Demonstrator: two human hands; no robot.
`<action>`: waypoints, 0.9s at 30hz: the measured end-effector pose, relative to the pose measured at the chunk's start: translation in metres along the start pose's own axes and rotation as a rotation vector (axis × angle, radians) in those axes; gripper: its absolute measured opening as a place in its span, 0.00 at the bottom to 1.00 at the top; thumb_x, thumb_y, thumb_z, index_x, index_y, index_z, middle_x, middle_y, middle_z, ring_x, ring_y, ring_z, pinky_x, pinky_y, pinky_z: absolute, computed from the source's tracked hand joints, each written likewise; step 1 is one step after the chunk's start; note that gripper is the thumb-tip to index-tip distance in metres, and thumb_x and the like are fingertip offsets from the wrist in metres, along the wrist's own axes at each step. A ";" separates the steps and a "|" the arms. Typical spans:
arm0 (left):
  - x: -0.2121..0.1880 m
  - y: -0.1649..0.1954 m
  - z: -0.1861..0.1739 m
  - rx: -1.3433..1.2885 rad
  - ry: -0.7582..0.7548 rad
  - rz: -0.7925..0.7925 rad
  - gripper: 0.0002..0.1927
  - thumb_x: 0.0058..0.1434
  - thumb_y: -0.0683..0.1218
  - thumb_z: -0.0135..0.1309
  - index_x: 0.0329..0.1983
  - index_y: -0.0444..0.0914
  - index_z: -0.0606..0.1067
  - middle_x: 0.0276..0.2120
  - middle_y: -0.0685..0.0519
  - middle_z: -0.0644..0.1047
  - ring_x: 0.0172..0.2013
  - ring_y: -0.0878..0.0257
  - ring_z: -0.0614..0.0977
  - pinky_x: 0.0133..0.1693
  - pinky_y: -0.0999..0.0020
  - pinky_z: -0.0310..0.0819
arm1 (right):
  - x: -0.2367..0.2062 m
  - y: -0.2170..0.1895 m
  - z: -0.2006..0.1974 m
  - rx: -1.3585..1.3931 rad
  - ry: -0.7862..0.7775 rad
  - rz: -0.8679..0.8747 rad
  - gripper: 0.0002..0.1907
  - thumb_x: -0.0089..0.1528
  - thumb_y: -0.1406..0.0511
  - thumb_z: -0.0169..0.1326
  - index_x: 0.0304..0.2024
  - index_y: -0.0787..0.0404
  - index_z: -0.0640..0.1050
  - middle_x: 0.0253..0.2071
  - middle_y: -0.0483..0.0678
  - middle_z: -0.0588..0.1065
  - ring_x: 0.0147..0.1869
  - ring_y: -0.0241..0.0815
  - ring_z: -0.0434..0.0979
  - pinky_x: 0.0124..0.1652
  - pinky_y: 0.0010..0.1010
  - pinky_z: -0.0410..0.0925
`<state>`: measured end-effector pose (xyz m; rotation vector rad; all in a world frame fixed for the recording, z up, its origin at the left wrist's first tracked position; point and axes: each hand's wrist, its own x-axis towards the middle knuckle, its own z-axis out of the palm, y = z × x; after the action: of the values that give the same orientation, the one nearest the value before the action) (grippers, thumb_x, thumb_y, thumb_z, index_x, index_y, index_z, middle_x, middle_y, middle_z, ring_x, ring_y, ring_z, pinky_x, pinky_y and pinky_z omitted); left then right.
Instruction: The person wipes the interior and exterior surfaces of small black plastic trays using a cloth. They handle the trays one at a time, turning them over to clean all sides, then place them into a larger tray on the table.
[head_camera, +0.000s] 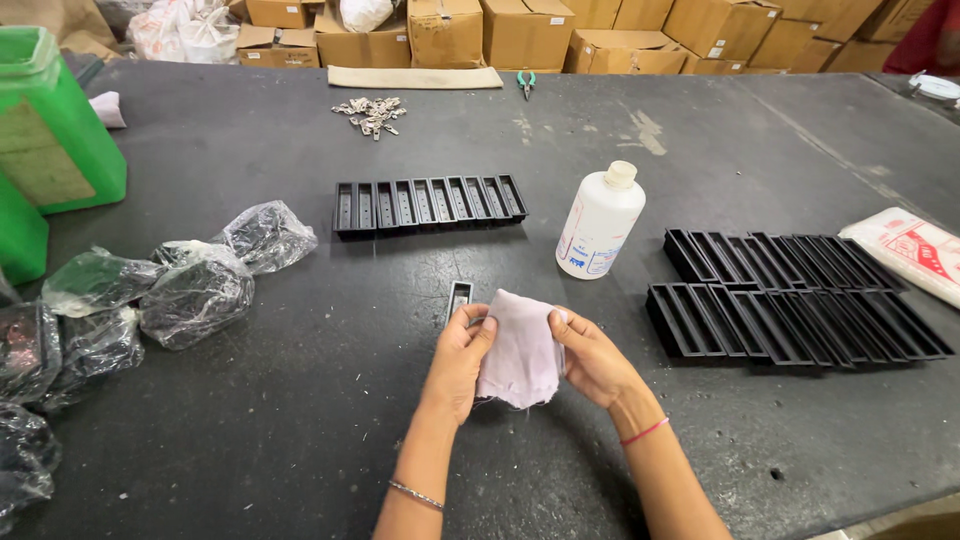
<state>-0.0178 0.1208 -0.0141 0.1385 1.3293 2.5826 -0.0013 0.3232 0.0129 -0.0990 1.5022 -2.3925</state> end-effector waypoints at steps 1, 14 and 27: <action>0.001 -0.003 -0.001 0.013 -0.003 0.042 0.13 0.70 0.46 0.51 0.53 0.34 0.72 0.41 0.52 0.79 0.41 0.66 0.79 0.44 0.71 0.75 | -0.001 -0.001 0.005 -0.002 -0.008 0.008 0.21 0.68 0.54 0.48 0.56 0.62 0.76 0.48 0.45 0.80 0.49 0.36 0.80 0.49 0.33 0.74; -0.010 0.006 0.024 0.562 0.239 0.434 0.13 0.59 0.34 0.54 0.48 0.36 0.77 0.49 0.52 0.73 0.40 0.65 0.76 0.42 0.70 0.74 | -0.009 0.025 0.028 -0.088 -0.010 -0.182 0.12 0.72 0.55 0.46 0.43 0.55 0.70 0.35 0.38 0.69 0.38 0.26 0.67 0.36 0.22 0.64; 0.011 0.031 -0.041 0.282 0.553 0.431 0.09 0.66 0.43 0.56 0.47 0.36 0.76 0.37 0.57 0.76 0.31 0.71 0.71 0.32 0.77 0.66 | 0.074 -0.207 -0.007 -1.561 0.895 -1.114 0.11 0.63 0.59 0.65 0.39 0.60 0.82 0.38 0.54 0.78 0.38 0.53 0.77 0.37 0.39 0.69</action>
<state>-0.0413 0.0739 -0.0128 -0.3004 2.0530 2.8893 -0.1201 0.3897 0.1862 -0.2511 4.1598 -0.7813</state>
